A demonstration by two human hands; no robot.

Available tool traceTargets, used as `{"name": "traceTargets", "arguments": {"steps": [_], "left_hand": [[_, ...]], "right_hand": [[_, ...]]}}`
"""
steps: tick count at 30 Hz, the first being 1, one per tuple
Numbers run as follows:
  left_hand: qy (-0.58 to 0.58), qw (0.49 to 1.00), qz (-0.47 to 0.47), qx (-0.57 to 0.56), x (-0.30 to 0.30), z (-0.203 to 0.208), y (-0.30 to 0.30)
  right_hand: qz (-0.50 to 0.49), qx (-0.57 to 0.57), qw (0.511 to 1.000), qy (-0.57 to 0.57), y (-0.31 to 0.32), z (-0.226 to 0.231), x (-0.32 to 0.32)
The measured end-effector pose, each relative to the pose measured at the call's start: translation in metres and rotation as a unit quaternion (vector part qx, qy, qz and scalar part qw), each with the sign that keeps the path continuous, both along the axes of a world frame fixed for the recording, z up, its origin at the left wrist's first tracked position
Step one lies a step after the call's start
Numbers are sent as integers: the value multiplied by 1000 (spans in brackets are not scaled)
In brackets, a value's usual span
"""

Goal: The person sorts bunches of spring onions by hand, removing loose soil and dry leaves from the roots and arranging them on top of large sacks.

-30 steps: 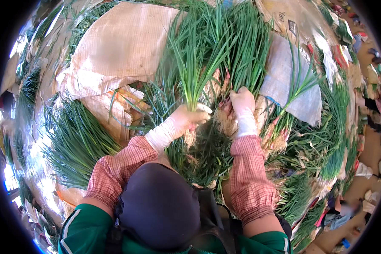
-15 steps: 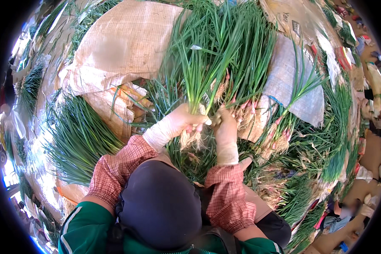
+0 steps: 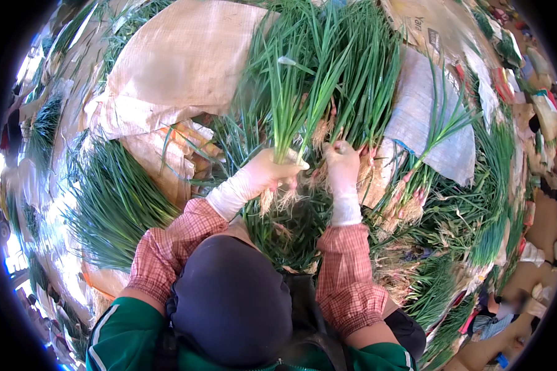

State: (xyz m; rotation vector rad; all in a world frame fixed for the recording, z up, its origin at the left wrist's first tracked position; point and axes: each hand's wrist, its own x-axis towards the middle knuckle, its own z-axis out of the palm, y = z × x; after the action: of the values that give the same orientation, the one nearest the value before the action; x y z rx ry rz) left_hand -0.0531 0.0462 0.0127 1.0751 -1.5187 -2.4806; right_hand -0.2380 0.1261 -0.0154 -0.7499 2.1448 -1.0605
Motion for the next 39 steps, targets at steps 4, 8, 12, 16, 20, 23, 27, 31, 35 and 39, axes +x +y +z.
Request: {"name": "traceTargets", "arguments": {"steps": [4,8,12,16,20,23,27,31,35,39], "left_hand": [[-35,998,-17,-42,0,2,1],[39,997,47,36,4,2,3],[116,986,104,56,12,9,-5],[111,988,89,54,-5,14,-8],[67,995,67,34,0,-2,-10],[30,996,76,23,7,13,-8],[-4,996,80,-42,0,14,-3],[40,997,69,-17,4,10,1],[92,993,78,11,7,10,4],[88,991,97,9,11,14,2]], "right_hand": [[25,-82,986,-141,11,18,43],[-46,-141,966,-210,15,8,54],[-152,-86,982,-79,10,3,10],[-59,72,983,161,-8,-33,-45],[29,178,970,163,-22,-6,-38],[-11,-10,997,79,7,32,-9],[209,-30,955,208,34,33,53],[-17,-30,980,-195,27,44,45],[-66,-205,877,-430,-4,28,60],[-162,-281,756,-568,5,16,81]]}}
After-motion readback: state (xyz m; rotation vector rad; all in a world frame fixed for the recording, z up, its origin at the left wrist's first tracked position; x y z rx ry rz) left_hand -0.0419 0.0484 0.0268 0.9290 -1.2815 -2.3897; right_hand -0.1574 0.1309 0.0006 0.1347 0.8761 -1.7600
